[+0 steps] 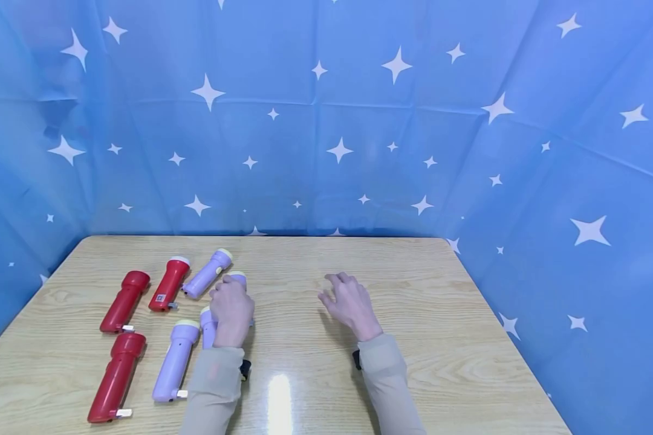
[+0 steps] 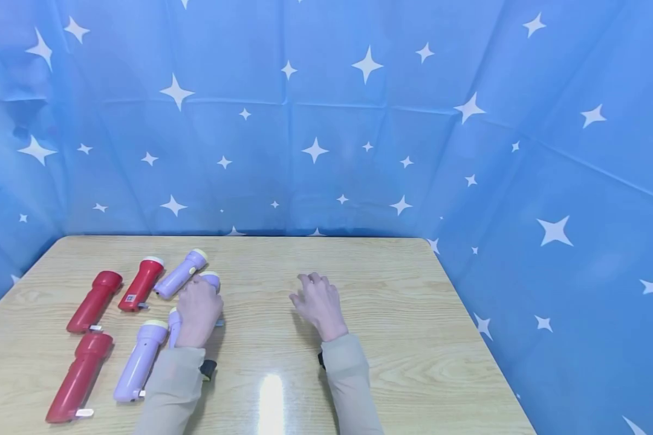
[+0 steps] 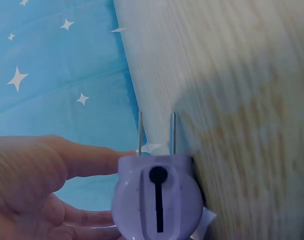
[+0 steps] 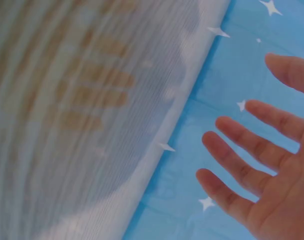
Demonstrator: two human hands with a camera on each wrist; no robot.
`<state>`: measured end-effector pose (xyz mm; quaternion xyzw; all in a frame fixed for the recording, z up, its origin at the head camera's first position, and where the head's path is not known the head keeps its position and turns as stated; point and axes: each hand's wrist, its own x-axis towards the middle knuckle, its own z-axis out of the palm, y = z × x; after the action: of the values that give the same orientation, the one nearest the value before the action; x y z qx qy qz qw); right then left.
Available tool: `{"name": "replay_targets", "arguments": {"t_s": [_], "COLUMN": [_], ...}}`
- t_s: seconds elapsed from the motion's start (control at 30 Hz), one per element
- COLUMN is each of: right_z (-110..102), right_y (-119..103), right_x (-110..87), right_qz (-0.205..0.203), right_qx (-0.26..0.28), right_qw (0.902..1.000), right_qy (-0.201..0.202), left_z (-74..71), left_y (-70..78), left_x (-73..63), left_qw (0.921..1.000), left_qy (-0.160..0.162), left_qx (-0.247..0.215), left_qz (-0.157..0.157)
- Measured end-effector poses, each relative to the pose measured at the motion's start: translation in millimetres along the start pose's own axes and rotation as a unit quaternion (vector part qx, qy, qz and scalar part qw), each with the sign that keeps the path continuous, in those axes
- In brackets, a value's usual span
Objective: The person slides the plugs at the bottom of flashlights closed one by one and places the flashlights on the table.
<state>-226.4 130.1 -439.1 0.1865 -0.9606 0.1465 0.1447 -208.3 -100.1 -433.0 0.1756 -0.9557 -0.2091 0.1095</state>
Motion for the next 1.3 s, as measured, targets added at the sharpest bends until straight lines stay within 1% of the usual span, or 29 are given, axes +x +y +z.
{"name": "replay_targets", "arguments": {"t_s": [0.17,0.33,0.6,0.77,0.93,1.13,1.2,1.3], "right_z": [0,0,-3,-3,-3,-3,-3,-2], "right_y": [-2,-4,-10,-13,-17,-23,-25,-27], "right_x": [-1.2,-1.2,-0.1,0.3,0.8,1.2,1.4,1.7], "right_qz": [-0.013,-0.018,-0.025,-0.032,-0.036,-0.045,-0.054,-0.067], "right_qx": [0.008,0.012,0.035,0.033,0.048,0.063,0.068,0.077], "right_qw": [0.9999,0.9998,0.9989,0.9987,0.9977,0.9964,0.9957,0.9943], "right_qy": [0.0,-0.001,-0.015,-0.022,-0.031,-0.034,-0.031,-0.031], "left_z": [-1.7,0.0,3.5,5.1,7.2,7.1,6.8,5.4], "left_y": [-2.6,-4.5,-7.4,-5.2,-0.4,7.3,10.0,13.4], "left_x": [1.5,4.5,4.5,3.9,3.4,3.5,3.6,2.4], "left_qw": [0.9999,0.9996,0.9975,0.9941,0.9886,0.9815,0.9792,0.976], "left_qy": [-0.007,-0.013,0.009,0.018,0.026,0.037,0.038,0.03], "left_qx": [-0.002,-0.024,-0.052,-0.087,-0.136,-0.18,-0.194,-0.213], "left_qz": [0.009,0.009,0.046,0.062,0.06,0.055,0.048,0.035]}}
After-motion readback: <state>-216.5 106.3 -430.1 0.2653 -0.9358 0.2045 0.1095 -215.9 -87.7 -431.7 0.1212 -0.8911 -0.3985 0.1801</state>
